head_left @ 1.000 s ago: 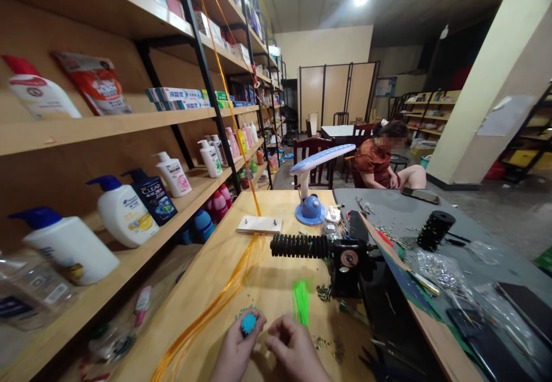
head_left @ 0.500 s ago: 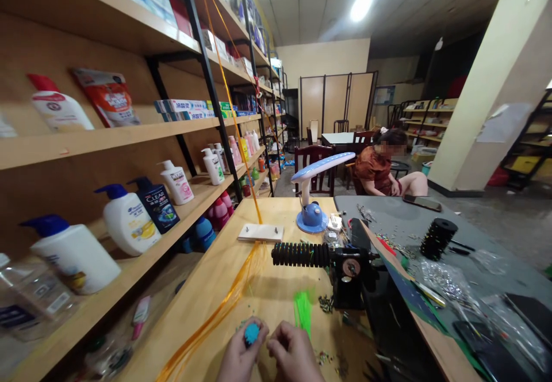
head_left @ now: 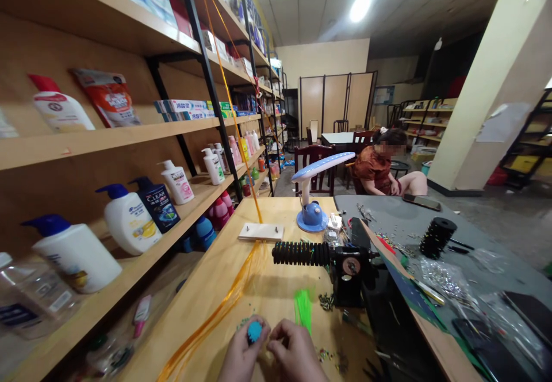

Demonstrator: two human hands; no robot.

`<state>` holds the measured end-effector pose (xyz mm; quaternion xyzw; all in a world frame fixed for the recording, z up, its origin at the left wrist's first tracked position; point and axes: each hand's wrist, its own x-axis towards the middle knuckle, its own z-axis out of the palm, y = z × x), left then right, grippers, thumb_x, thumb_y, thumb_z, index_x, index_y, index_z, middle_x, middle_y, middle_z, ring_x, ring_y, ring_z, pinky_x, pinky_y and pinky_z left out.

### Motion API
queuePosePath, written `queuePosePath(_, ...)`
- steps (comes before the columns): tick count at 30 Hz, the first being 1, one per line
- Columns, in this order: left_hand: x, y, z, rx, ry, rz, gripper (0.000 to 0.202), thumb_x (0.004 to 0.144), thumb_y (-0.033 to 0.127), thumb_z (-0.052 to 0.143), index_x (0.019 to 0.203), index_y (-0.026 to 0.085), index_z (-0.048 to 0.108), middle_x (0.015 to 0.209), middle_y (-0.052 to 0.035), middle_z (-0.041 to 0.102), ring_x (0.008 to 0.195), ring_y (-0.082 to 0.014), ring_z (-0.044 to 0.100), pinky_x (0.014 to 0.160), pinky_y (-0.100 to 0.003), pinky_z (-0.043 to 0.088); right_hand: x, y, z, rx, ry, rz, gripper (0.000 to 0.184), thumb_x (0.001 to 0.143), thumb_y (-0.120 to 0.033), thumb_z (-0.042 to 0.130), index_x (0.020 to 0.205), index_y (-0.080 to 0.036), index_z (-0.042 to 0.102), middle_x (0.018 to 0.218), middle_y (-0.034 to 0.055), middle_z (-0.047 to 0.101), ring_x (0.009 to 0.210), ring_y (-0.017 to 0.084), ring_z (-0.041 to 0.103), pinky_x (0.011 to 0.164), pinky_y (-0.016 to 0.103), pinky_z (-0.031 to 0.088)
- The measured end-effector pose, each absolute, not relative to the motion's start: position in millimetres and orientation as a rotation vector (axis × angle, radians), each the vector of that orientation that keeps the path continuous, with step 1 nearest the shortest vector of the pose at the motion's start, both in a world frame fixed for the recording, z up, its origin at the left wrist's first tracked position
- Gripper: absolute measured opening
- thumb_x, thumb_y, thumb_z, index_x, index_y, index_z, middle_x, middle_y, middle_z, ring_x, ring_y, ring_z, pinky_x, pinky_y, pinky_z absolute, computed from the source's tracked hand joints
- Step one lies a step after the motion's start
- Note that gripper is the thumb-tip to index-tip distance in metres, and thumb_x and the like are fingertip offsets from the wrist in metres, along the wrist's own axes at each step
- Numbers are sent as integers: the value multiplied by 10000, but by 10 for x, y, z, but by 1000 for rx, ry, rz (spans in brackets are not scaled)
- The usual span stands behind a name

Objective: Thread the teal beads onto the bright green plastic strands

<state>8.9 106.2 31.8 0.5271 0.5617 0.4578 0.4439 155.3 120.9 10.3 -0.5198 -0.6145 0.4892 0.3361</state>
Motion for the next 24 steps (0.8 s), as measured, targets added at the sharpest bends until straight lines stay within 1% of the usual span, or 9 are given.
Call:
queuePosePath(2,90,1056,350,1329,1398,1120,525,751,696,636,704,180,550,691,-17,536,708,-197,524,692,-271,435,1570,1188,127,-1372,-1599,1315,142,725,-108,612,844,-135,684,782,35,707,645,128,609,595,199,390)
queuePosePath(3,91,1055,362,1334,1399,1117,525,758,693,632,701,179,541,690,-13,521,710,-193,517,690,-267,432,1574,1182,132,-1387,-1604,1307,141,726,-105,609,840,-135,688,780,35,708,644,128,609,594,199,388)
queuePosePath(5,95,1055,373,1327,1396,1119,529,752,694,638,705,178,534,696,-12,510,720,-193,514,695,-266,435,1568,1178,135,-1415,-1626,1243,94,740,-107,603,772,-136,686,734,33,695,659,135,607,604,204,379)
queuePosePath(7,103,1056,369,1317,1392,1125,531,742,695,650,711,176,543,708,-19,532,729,-198,526,706,-271,443,1549,1182,141,-1415,-1630,1202,91,753,-113,597,715,-141,675,669,24,667,662,140,598,609,210,371)
queuePosePath(9,110,1054,355,1317,1390,1140,537,733,704,654,720,175,564,719,-30,564,733,-205,541,712,-278,451,1531,1189,154,-1403,-1605,1219,97,760,-117,594,702,-143,667,635,18,650,637,139,588,595,212,365)
queuePosePath(14,110,1062,309,1343,1403,1127,532,739,700,653,710,174,579,704,-36,577,708,-206,539,694,-284,446,1544,1211,146,-1447,-1643,1207,95,742,-110,609,772,-143,693,740,43,699,651,145,596,606,221,361)
queuePosePath(18,99,1088,232,1358,1400,1142,525,743,691,657,714,172,580,696,-31,559,709,-206,532,689,-282,440,1558,1232,57,-1468,-1690,1157,115,756,-103,578,702,-146,670,682,49,669,669,161,601,605,227,347)
queuePosePath(20,91,1104,171,1372,1376,1150,522,751,688,649,714,173,576,694,-30,554,713,-207,536,693,-281,439,1556,1239,17,-1449,-1690,1138,105,752,-102,584,696,-149,660,674,43,659,661,160,593,600,229,335)
queuePosePath(24,77,1128,55,1415,1358,1140,506,785,671,629,723,173,574,698,-29,555,714,-204,539,699,-278,427,1548,1249,-15,-1441,-1694,1148,88,762,-151,608,686,-148,653,676,36,652,655,144,570,606,229,322)
